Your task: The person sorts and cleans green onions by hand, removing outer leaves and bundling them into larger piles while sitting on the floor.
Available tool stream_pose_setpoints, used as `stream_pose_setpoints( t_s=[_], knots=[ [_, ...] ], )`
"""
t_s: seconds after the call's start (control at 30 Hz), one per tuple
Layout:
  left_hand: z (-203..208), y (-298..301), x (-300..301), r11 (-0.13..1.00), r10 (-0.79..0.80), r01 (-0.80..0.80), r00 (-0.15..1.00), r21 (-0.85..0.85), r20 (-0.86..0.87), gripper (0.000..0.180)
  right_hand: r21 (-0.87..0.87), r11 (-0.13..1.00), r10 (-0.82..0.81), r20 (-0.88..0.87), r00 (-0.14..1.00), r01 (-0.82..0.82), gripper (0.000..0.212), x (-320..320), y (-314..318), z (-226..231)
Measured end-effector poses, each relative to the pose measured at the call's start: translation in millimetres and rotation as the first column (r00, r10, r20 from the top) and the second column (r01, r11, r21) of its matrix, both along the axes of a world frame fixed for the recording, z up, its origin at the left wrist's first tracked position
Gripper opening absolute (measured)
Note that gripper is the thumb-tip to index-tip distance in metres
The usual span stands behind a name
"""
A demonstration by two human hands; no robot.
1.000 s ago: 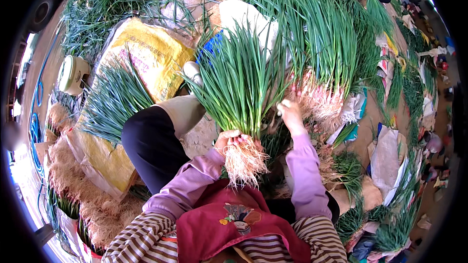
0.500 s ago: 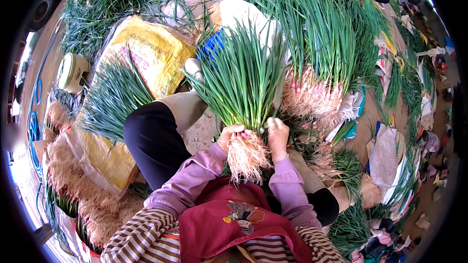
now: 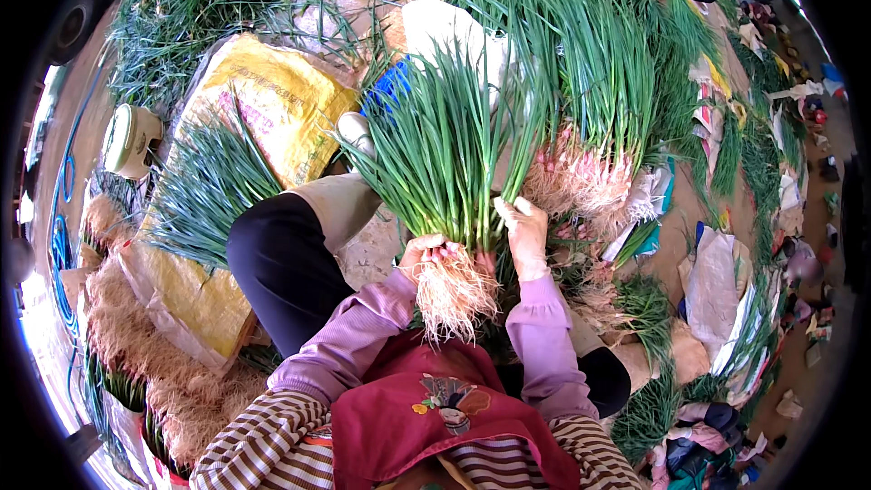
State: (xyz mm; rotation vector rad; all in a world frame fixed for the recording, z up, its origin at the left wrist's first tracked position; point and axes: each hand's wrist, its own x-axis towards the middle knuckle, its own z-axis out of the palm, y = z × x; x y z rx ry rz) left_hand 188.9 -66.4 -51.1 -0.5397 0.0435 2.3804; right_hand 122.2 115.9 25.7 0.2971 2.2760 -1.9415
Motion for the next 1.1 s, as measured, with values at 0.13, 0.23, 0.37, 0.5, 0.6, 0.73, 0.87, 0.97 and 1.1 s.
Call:
stream_pose_setpoints(
  t_s=[0.13, 0.23, 0.37, 0.5, 0.6, 0.73, 0.87, 0.97, 1.1],
  knots=[
    [-23.1, 8.5, 4.9, 0.926, 0.091, -0.071, 0.995, 0.371, -0.037, 0.071, 0.369, 0.92, -0.166, 0.056, 0.985, 0.134, 0.013, 15.1, 18.2, 36.7],
    [42.4, 11.1, -9.8, 0.948, 0.12, -0.058, 0.976, 0.313, -0.182, 0.071, 0.478, 0.714, -0.474, -0.209, 0.855, 0.512, 0.015, 32.9, 86.4, 94.9],
    [26.5, 11.0, -8.2, 0.941, 0.186, -0.092, 0.943, 0.325, -0.274, 0.067, 0.791, 0.328, -0.48, -0.331, 0.812, 0.517, 0.038, 100.7, 251.0, 96.0],
    [47.5, 2.0, -14.2, 0.944, 0.191, -0.092, 0.935, 0.316, -0.298, 0.063, 1.0, -0.013, -0.436, -0.019, 0.9, 0.015, 0.031, 195.2, 370.5, 71.9],
    [23.9, -2.1, -11.8, 0.979, 0.09, -0.036, 0.96, 0.202, -0.264, 0.062, 0.966, -0.029, -0.05, 0.256, 0.965, -0.258, 0.028, 150.6, 335.6, 36.5],
    [51.7, 7.8, -17.1, 0.997, 0.024, -0.006, 0.972, 0.075, -0.233, 0.061, 0.202, 0.977, -0.083, 0.047, 0.995, 0.072, 0.022, -2.6, 157.4, -1.0],
    [48.5, 7.8, -17.5, 0.986, 0.028, -0.01, 0.994, 0.164, -0.104, 0.061, 0.965, 0.148, 0.109, 0.203, 0.973, -0.218, 0.028, -104.6, 58.6, -23.3],
    [52.1, 3.4, -17.3, 0.988, 0.103, -0.096, 0.993, 0.123, -0.053, 0.061, 0.989, 0.08, 0.177, 0.112, 0.978, -0.128, 0.03, -117.1, 65.0, -49.1],
    [58.4, 7.7, -20.3, 0.998, 0.053, -0.052, 0.998, 0.021, -0.021, 0.04, 0.792, 0.456, 0.246, 0.328, 0.912, -0.407, 0.035, -45.3, 33.4, 19.5]
  ],
)
